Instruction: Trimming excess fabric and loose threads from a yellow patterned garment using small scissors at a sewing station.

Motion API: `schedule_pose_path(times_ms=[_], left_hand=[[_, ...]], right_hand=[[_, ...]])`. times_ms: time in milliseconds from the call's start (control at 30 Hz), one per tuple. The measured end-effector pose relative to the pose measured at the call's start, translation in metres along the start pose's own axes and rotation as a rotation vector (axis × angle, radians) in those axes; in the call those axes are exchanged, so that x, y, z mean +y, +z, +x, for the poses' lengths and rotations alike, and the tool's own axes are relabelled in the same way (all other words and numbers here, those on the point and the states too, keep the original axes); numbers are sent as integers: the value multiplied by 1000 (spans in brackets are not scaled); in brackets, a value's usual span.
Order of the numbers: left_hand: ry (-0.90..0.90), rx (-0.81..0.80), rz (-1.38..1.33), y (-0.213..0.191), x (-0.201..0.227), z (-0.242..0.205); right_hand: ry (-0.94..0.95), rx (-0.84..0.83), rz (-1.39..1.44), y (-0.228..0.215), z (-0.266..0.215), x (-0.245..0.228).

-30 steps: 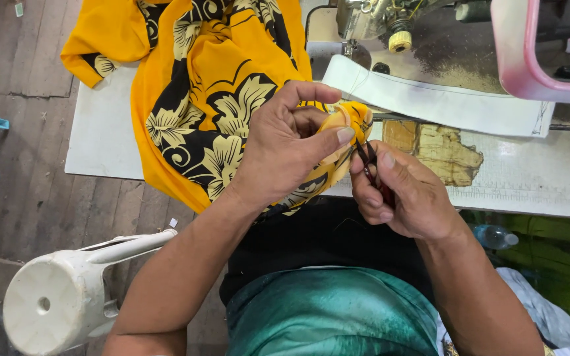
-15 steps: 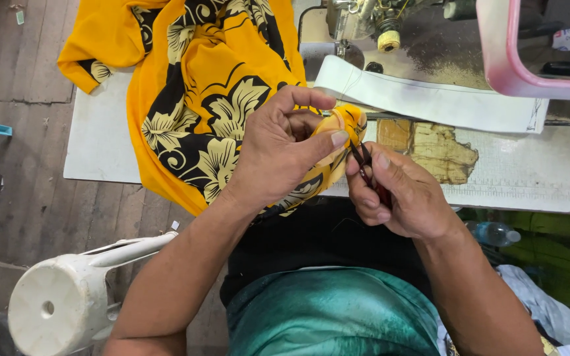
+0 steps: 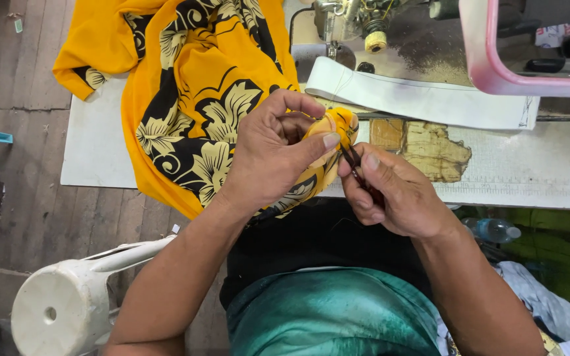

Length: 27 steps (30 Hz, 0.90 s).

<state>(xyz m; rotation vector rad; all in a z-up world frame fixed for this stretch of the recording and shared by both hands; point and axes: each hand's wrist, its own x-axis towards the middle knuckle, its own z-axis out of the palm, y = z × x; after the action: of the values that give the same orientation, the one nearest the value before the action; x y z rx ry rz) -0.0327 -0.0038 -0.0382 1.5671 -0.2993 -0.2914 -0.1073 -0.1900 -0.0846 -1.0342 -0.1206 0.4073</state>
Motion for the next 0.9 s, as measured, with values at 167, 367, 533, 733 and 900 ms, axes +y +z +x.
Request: schedule_pose_path(times_ms=[167, 367, 533, 733, 900], left_hand=[[87, -32, 17, -2, -3, -2], [155, -59, 123, -2, 0, -6], [249, -9, 184, 2, -6, -9], [362, 0, 105, 3, -13, -10], [399, 17, 85, 5, -15, -11]], right_hand=[[64, 25, 87, 1, -1, 0], [129, -5, 237, 6, -3, -3], [149, -56, 325, 9, -4, -4], [177, -53, 382, 15, -3, -5], [100, -22, 387, 21, -1, -3]])
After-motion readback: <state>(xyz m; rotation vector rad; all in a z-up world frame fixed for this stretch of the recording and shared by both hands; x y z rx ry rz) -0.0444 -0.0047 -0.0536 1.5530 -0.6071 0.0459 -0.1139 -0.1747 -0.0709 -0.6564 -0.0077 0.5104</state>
